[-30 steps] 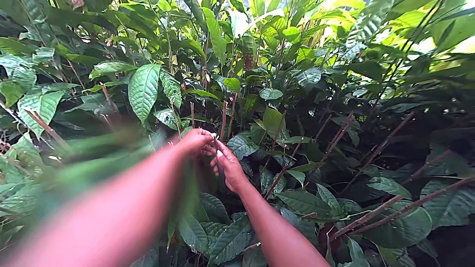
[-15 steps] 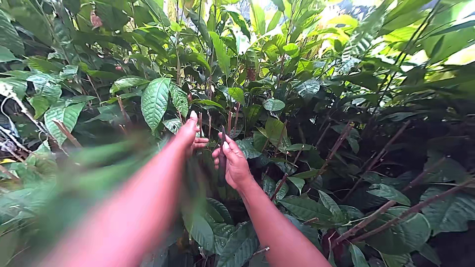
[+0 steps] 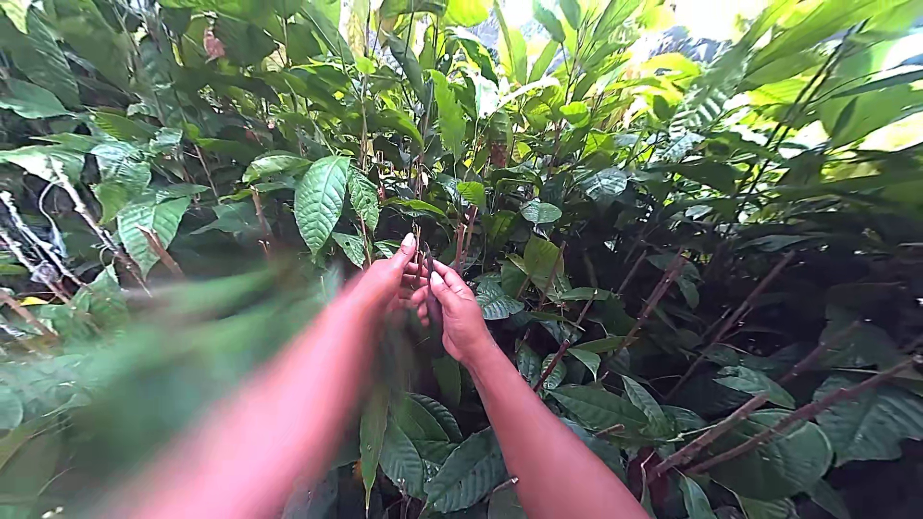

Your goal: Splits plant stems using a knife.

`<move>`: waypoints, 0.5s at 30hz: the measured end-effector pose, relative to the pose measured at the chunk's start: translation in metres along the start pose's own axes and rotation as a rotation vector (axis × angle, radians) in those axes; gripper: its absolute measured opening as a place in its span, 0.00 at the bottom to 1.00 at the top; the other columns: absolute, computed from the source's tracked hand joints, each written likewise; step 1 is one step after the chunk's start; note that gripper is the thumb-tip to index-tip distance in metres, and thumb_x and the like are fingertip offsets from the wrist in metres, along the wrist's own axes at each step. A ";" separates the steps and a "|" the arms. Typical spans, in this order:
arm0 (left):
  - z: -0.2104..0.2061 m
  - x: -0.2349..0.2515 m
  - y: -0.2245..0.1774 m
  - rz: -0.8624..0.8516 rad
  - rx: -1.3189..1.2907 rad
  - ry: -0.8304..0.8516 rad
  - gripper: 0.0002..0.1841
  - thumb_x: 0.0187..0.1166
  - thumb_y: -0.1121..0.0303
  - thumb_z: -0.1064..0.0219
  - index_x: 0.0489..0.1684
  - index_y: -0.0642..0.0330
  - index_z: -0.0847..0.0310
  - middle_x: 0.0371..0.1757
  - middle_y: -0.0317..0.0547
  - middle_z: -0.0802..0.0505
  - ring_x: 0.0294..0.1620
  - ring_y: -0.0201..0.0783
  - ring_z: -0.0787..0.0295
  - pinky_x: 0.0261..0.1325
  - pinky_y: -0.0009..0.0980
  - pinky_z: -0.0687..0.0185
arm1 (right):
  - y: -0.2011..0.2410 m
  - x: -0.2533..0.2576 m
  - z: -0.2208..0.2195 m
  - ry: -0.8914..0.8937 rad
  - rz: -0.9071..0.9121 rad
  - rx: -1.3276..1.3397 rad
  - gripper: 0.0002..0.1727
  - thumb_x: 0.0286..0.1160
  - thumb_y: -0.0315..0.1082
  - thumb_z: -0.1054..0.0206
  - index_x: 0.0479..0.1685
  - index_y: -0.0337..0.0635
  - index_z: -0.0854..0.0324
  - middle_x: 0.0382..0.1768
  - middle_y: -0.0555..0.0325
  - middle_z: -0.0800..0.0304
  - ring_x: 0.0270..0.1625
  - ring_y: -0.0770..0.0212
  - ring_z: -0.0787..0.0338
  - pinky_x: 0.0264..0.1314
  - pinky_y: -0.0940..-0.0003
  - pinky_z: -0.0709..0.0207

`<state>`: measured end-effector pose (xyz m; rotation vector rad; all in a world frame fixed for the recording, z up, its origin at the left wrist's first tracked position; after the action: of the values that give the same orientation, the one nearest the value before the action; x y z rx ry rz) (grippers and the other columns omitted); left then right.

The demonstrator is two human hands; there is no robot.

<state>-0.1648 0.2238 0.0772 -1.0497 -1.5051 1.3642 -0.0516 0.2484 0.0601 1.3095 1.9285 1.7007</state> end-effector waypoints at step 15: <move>0.001 -0.007 0.003 0.040 -0.093 -0.001 0.38 0.86 0.33 0.55 0.48 0.66 0.20 0.36 0.50 0.12 0.30 0.39 0.12 0.35 0.36 0.13 | -0.003 -0.002 -0.008 -0.034 -0.026 -0.074 0.21 0.96 0.37 0.53 0.81 0.42 0.34 0.30 0.50 0.13 0.24 0.64 0.17 0.27 0.74 0.23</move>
<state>-0.1638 0.2172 0.0734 -1.1427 -1.5687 1.3324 -0.0579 0.2419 0.0587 1.2738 1.8377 1.7086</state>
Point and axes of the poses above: each hand's wrist, its own x-axis towards the middle knuckle, its own z-axis out of the back of the hand, y = z × x, the point moved 8 cm from there along x, towards the middle knuckle
